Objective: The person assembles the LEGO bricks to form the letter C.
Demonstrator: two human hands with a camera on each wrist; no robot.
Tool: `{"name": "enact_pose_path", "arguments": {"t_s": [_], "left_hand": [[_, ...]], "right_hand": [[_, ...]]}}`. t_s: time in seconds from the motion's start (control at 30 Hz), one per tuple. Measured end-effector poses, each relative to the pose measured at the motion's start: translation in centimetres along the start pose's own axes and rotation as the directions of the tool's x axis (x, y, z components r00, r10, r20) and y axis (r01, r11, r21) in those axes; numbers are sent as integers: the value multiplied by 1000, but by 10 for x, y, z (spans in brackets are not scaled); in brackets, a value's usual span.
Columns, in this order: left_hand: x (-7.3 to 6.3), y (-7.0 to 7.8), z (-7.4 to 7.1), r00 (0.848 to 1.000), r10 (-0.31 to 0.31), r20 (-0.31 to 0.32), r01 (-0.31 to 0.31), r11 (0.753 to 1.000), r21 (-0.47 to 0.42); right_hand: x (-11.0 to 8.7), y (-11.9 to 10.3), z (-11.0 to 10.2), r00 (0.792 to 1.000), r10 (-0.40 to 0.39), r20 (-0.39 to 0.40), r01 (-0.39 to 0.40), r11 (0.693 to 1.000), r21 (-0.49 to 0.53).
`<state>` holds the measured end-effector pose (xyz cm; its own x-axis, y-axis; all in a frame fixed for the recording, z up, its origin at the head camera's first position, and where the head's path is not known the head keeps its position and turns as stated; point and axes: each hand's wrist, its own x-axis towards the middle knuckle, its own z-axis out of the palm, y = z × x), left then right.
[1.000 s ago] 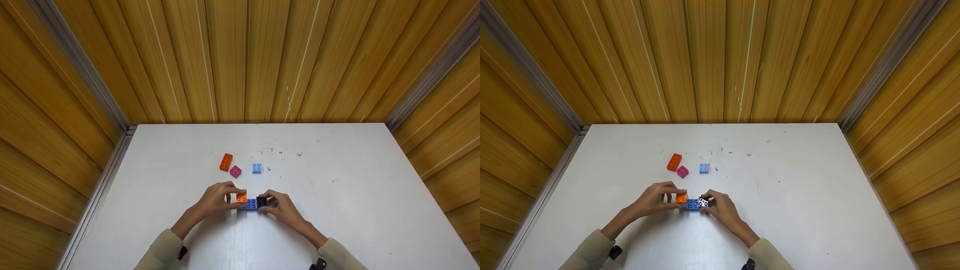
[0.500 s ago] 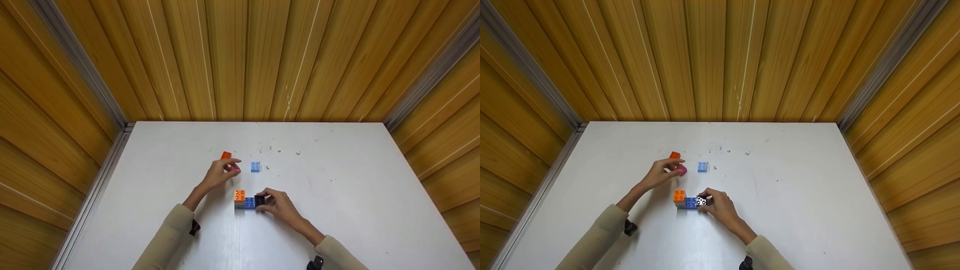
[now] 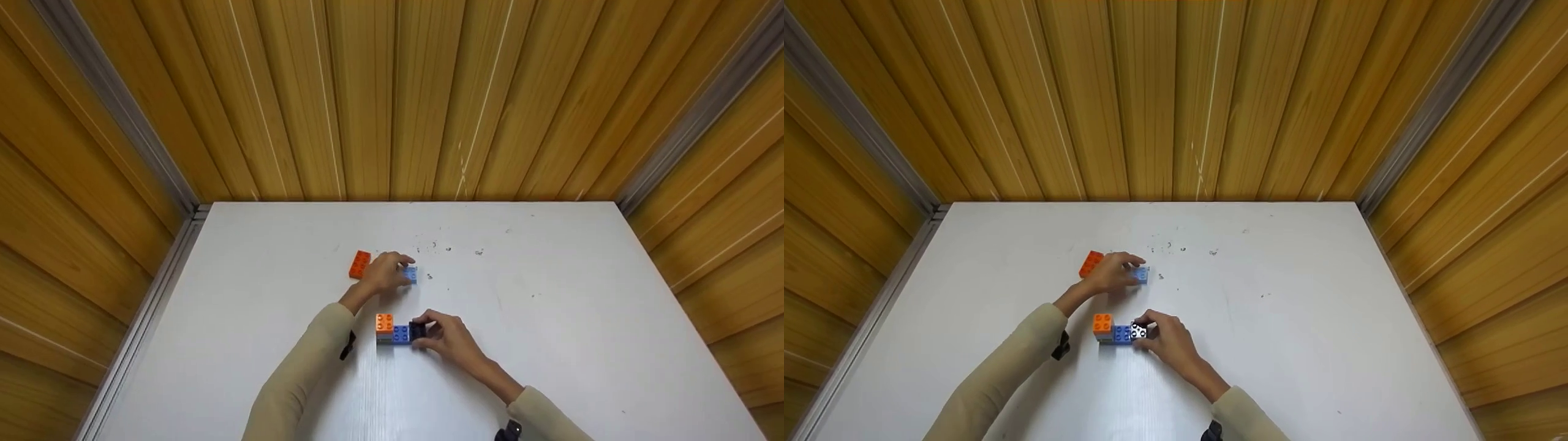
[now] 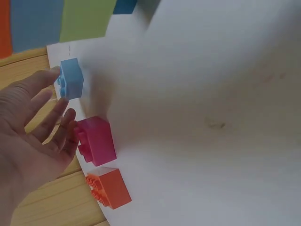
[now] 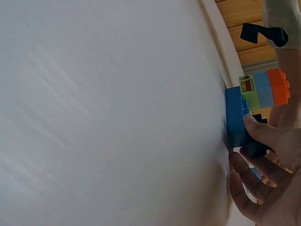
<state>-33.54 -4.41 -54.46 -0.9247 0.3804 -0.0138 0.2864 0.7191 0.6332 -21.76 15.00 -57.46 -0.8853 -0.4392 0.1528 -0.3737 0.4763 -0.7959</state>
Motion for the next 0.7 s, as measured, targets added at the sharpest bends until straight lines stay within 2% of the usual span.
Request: {"name": "enact_pose_path", "arguments": {"t_s": [0.1, 0.2, 0.4, 0.57, 0.7], "left_hand": [[1, 0, 7, 1000, -10, 19, 9, 999, 52], [2, 0, 9, 1000, -19, -2, 19, 997, 78], [1, -1, 6, 1000, -3, -20, 4, 999, 46], [-1, 6, -2, 996, 86, -8, -87, 996, -27], [-11, 8, -18, 981, 192, -16, -192, 978, -81]], "right_hand": [[-1, -1, 1, 1000, -12, -2, 12, 1000, 2], [1, -1, 0, 1000, -23, -2, 23, 1000, -5], [2, 0, -2, 1000, -18, 3, 18, 1000, -20], [-2, 4, -8, 1000, -2, -6, 1, 1000, -23], [0, 4, -7, 1000, -4, -4, 4, 1000, -24]]}}
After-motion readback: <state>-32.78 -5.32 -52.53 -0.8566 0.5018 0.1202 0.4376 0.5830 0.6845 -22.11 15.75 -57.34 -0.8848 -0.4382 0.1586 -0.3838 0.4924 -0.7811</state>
